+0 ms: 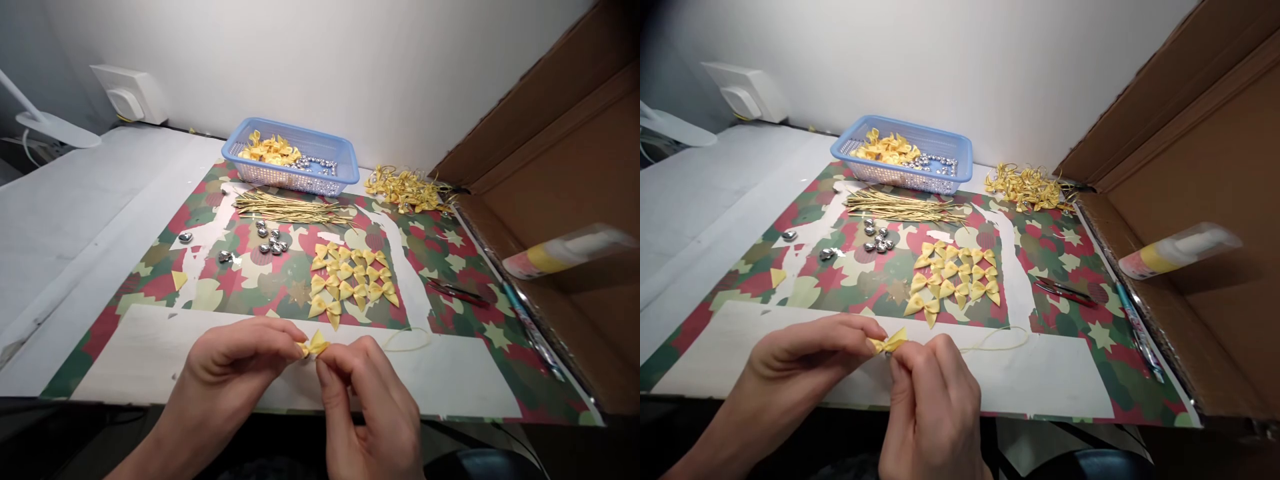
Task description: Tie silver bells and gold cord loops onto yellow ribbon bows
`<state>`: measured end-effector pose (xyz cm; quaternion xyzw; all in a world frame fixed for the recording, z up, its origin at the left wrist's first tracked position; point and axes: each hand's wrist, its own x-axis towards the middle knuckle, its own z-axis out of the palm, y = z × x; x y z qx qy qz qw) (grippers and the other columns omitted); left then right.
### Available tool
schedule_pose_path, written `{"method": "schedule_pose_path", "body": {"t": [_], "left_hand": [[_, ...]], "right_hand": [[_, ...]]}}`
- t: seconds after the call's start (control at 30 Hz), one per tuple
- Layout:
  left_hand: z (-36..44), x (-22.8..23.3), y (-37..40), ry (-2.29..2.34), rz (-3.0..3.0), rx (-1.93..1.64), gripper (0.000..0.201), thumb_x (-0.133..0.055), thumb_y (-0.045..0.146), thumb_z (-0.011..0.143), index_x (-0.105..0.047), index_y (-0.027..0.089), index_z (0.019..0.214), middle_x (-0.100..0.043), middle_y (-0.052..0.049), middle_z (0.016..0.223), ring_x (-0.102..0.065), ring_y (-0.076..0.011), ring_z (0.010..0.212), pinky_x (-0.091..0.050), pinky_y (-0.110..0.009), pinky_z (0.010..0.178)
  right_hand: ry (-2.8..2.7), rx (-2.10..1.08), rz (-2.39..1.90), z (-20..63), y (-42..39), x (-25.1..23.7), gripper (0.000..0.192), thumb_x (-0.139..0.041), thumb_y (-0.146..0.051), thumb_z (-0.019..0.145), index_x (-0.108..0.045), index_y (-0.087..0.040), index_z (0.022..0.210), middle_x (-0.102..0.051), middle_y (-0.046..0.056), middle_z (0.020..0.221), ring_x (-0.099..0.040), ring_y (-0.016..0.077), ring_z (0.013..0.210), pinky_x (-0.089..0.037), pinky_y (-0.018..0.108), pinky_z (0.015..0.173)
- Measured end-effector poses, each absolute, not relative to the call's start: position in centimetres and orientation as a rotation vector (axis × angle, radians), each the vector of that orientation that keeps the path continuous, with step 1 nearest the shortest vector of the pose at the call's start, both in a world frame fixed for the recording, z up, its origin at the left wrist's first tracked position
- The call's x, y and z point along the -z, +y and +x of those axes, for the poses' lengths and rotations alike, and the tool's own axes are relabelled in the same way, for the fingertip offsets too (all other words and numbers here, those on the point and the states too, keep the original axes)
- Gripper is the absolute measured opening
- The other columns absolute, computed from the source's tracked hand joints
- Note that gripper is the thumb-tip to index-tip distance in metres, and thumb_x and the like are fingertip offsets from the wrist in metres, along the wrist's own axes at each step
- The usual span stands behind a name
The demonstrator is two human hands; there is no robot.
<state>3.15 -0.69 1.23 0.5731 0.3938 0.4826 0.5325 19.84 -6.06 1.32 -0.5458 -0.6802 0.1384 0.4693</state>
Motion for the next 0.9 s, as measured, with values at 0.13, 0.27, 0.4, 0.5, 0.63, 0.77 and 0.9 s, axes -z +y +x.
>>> {"method": "schedule_pose_path", "body": {"t": [0.13,0.27,0.4,0.5,0.63,0.77,0.9], "left_hand": [[3.1,-1.3,-0.9,0.909,1.396,-1.160,0.039,-0.069,-0.001,0.086,-0.084,0.036,0.088,-0.084,0.009,0.093,-0.079,-0.0120,0.085,-0.062,-0.014,0.081],[3.2,-1.5,-0.8,0.896,1.382,-1.172,0.041,-0.070,-0.002,0.085,-0.084,0.036,0.090,-0.084,0.009,0.088,-0.079,-0.0112,0.080,-0.062,-0.012,0.079],[3.3,-1.7,-0.8,0.925,1.352,-1.157,0.036,-0.071,0.000,0.084,-0.084,0.033,0.086,-0.085,0.008,0.087,-0.080,-0.0126,0.079,-0.063,-0.013,0.077],[3.2,-1.8,-0.8,0.948,1.346,-1.130,0.034,-0.071,0.000,0.084,-0.085,0.031,0.084,-0.085,0.006,0.085,-0.080,-0.0144,0.078,-0.065,-0.016,0.075],[3.1,-1.8,-0.9,0.976,1.351,-1.103,0.033,-0.071,0.001,0.085,-0.085,0.031,0.084,-0.085,0.006,0.086,-0.080,-0.0147,0.079,-0.065,-0.016,0.075],[3.1,-1.8,-0.8,0.992,1.334,-1.093,0.031,-0.071,0.002,0.083,-0.084,0.030,0.083,-0.085,0.005,0.085,-0.080,-0.0151,0.077,-0.065,-0.017,0.074],[3.2,-1.7,-0.8,0.988,1.339,-1.076,0.030,-0.072,0.003,0.082,-0.084,0.030,0.082,-0.085,0.006,0.083,-0.080,-0.0144,0.075,-0.064,-0.015,0.072]], "right_hand": [[-1.647,-0.354,-1.348,19.8,-6.2,-1.3,0.019,-0.053,-0.001,0.098,-0.062,-0.018,0.100,-0.048,0.000,0.080,-0.051,0.0124,0.071,-0.040,0.027,0.062],[-1.620,-0.375,-1.354,19.7,-6.3,-1.1,0.021,-0.053,-0.002,0.098,-0.064,-0.019,0.102,-0.048,0.000,0.081,-0.051,0.0117,0.070,-0.041,0.026,0.062],[-1.628,-0.334,-1.337,19.9,-6.2,-0.9,0.025,-0.052,-0.001,0.096,-0.067,-0.019,0.106,-0.045,-0.001,0.080,-0.050,0.0116,0.068,-0.041,0.026,0.060],[-1.643,-0.292,-1.308,20.1,-6.1,-0.6,0.031,-0.052,0.001,0.095,-0.067,-0.019,0.112,-0.045,-0.001,0.080,-0.050,0.0114,0.066,-0.041,0.026,0.057],[-1.674,-0.285,-1.289,20.6,-5.9,-0.6,0.038,-0.051,0.003,0.094,-0.067,-0.020,0.119,-0.045,0.000,0.081,-0.050,0.0116,0.067,-0.042,0.025,0.056],[-1.753,-0.289,-1.267,21.1,-5.8,-0.9,0.042,-0.052,0.005,0.093,-0.066,-0.020,0.123,-0.045,0.000,0.082,-0.052,0.0117,0.069,-0.044,0.023,0.056],[-1.724,-0.347,-1.312,20.9,-5.6,-1.3,0.025,-0.054,0.002,0.095,-0.067,-0.019,0.104,-0.049,0.000,0.080,-0.053,0.0108,0.068,-0.045,0.022,0.058]]}}
